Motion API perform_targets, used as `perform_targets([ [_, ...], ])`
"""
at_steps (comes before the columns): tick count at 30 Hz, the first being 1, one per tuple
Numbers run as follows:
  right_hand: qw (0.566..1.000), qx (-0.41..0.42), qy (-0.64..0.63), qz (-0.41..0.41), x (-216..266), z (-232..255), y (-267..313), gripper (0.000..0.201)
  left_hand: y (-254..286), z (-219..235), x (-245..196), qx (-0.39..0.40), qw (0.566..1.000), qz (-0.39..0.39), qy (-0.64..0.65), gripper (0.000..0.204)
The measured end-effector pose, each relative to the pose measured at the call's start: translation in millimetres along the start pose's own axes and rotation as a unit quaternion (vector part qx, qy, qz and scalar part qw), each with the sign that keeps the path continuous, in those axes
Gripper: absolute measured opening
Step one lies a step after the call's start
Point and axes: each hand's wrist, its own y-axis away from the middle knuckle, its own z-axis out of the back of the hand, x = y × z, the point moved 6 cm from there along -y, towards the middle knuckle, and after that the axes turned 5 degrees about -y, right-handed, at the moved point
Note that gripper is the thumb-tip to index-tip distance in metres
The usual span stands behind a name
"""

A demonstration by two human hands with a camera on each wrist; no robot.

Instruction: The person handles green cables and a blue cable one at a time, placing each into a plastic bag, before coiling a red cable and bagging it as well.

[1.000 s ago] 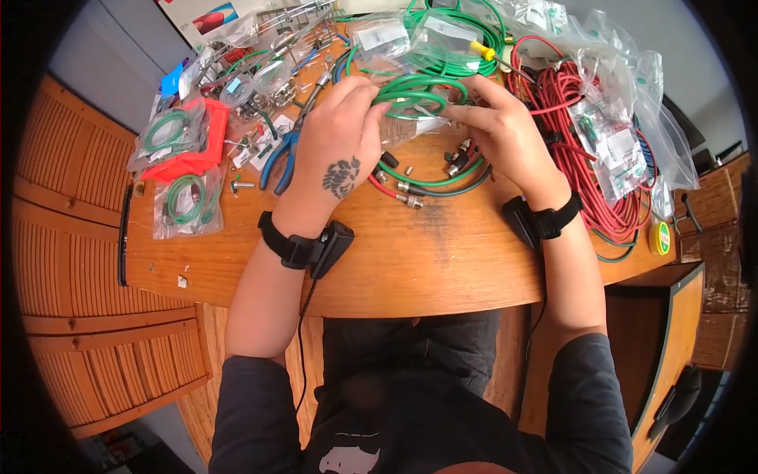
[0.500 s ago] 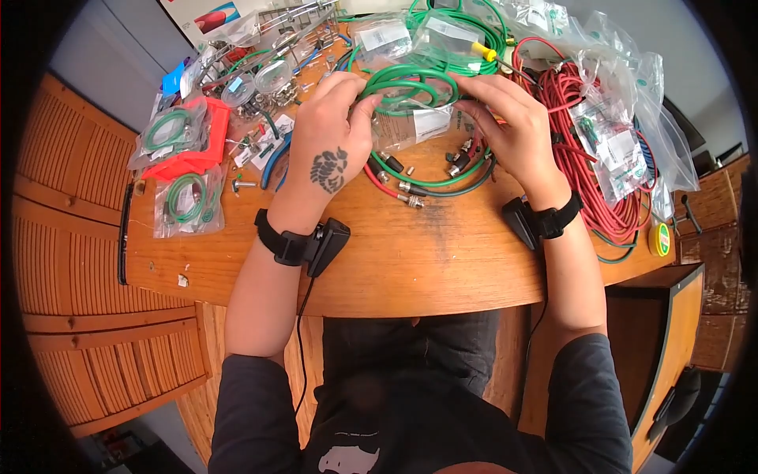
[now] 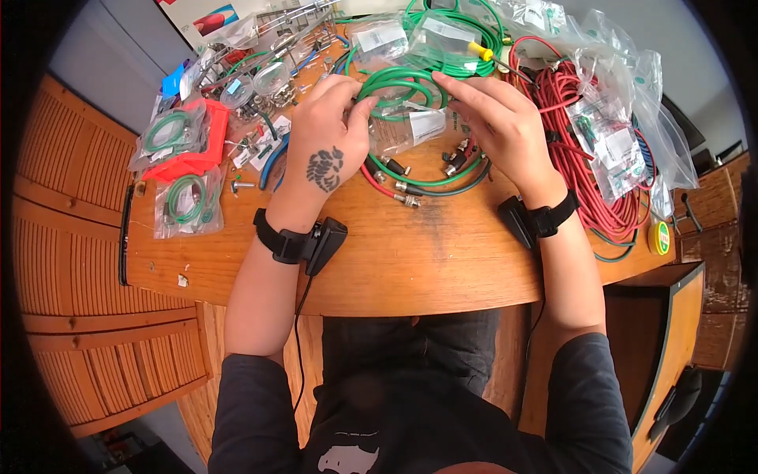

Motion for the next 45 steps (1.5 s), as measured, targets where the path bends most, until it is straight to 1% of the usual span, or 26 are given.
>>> perform_targets([
  [4, 0.999, 0.005, 0.034, 0.039, 1.5, 0.7, 1.6, 0.042, 0.6, -0.6, 2.1, -0.013, 1.0, -0.006, 0.016, 0.012],
  [5, 0.999, 0.005, 0.034, 0.04, 1.7, 1.3, 1.9, 0.042, 0.7, -1.2, 2.3, -0.007, 0.999, -0.001, 0.039, 0.013],
  [7, 0.999, 0.026, 0.041, 0.016, -0.1, -0.2, 3.3, 0.044, 1.1, -1.3, 1.7, 0.0, 0.998, 0.003, 0.062, 0.013],
  [9, 1.0, 0.015, 0.02, 0.0, -5.3, -3.8, 5.9, 0.044, 1.0, -3.7, 0.2, 0.033, 0.994, 0.006, 0.109, 0.017],
  [10, 1.0, 0.005, -0.001, -0.015, -7.7, -4.4, 6.2, 0.044, 1.1, -4.7, 2.0, 0.033, 0.993, 0.005, 0.109, 0.017],
  [11, 1.0, 0.005, -0.001, -0.016, -6.7, -3.9, 6.3, 0.044, 1.5, -5.4, 4.4, 0.022, 0.994, -0.005, 0.107, 0.019],
  [13, 0.999, -0.01, -0.013, -0.046, -5.7, 0.1, 4.4, 0.041, 0.5, -3.5, -0.1, 0.009, 0.994, -0.017, 0.104, 0.021],
  [15, 0.998, -0.018, -0.027, -0.048, -7.2, -0.9, 4.2, 0.039, 1.4, -0.2, -6.6, -0.014, 0.995, 0.006, 0.094, 0.022],
  [19, 0.997, -0.02, -0.062, -0.052, -10.5, -0.1, 5.0, 0.037, 4.0, 1.8, -12.2, -0.037, 0.993, 0.002, 0.109, 0.024],
  [21, 0.996, -0.015, -0.072, -0.048, -12.2, -3.0, 6.3, 0.036, 5.1, 2.3, -15.1, -0.047, 0.994, -0.085, 0.042, 0.025],
  [22, 0.996, -0.009, -0.082, -0.044, -12.7, -5.1, 6.8, 0.036, 3.6, 2.4, -13.6, -0.047, 0.994, -0.086, 0.043, 0.025],
  [24, 0.997, -0.009, -0.07, -0.03, -13.0, -7.1, 6.4, 0.035, 4.7, 3.1, -23.3, -0.061, 0.982, -0.18, -0.012, 0.026],
  [25, 0.998, -0.009, -0.059, -0.017, -11.7, -7.7, 6.5, 0.034, 4.6, 3.8, -24.0, -0.061, 0.982, -0.18, -0.011, 0.026],
  [27, 0.998, -0.012, -0.059, -0.019, -11.4, -7.9, 6.7, 0.033, 4.4, 3.9, -30.4, -0.044, 0.975, -0.205, -0.072, 0.026],
  [28, 0.998, -0.014, -0.059, -0.02, -11.4, -7.8, 6.4, 0.033, 4.7, 4.8, -32.7, -0.045, 0.975, -0.205, -0.072, 0.026],
  [30, 0.998, -0.014, -0.058, -0.015, -10.5, -6.7, 5.4, 0.031, 6.8, 7.5, -39.4, -0.067, 0.969, -0.207, -0.119, 0.028],
  [31, 0.998, -0.014, -0.057, -0.01, -9.5, -6.5, 4.4, 0.03, 7.1, 10.1, -41.6, -0.067, 0.969, -0.206, -0.119, 0.028],
  [33, 0.998, -0.02, -0.063, -0.015, -6.5, -6.4, 2.9, 0.029, 8.8, 5.5, -48.3, -0.014, 0.951, -0.242, -0.19, 0.033],
  [34, 0.997, -0.026, -0.068, -0.02, -5.7, -6.3, 2.4, 0.027, 8.8, 6.0, -48.5, -0.014, 0.952, -0.242, -0.189, 0.033],
  [36, 0.996, -0.038, -0.073, -0.017, -4.0, -6.4, 2.3, 0.025, 10.3, -1.2, -48.7, 0.044, 0.943, -0.258, -0.204, 0.039],
  [38, 0.995, -0.051, -0.079, -0.014, -0.6, -6.3, 1.9, 0.024, 10.8, -3.1, -49.0, 0.058, 0.944, -0.263, -0.193, 0.041],
  [40, 0.987, -0.061, -0.137, -0.056, -1.5, -6.7, 0.1, 0.022, 12.0, -5.6, -48.5, 0.072, 0.943, -0.267, -0.184, 0.043],
  [42, 0.982, -0.064, -0.159, -0.074, -4.0, -8.3, 1.2, 0.021, 12.4, -11.2, -43.6, 0.108, 0.961, -0.225, -0.121, 0.04],
  [43, 0.977, -0.069, -0.18, -0.092, -6.4, -8.5, 2.0, 0.02, 12.8, -12.6, -45.0, 0.108, 0.961, -0.226, -0.12, 0.04],
  [44, 0.977, -0.069, -0.179, -0.092, -6.4, -8.6, 1.5, 0.02, 11.2, -12.6, -43.1, 0.109, 0.973, -0.188, -0.078, 0.036],
  [45, 0.974, -0.076, -0.182, -0.11, -8.3, -8.6, 1.4, 0.019, 9.7, -12.3, -40.1, 0.11, 0.982, -0.149, -0.036, 0.032],
])
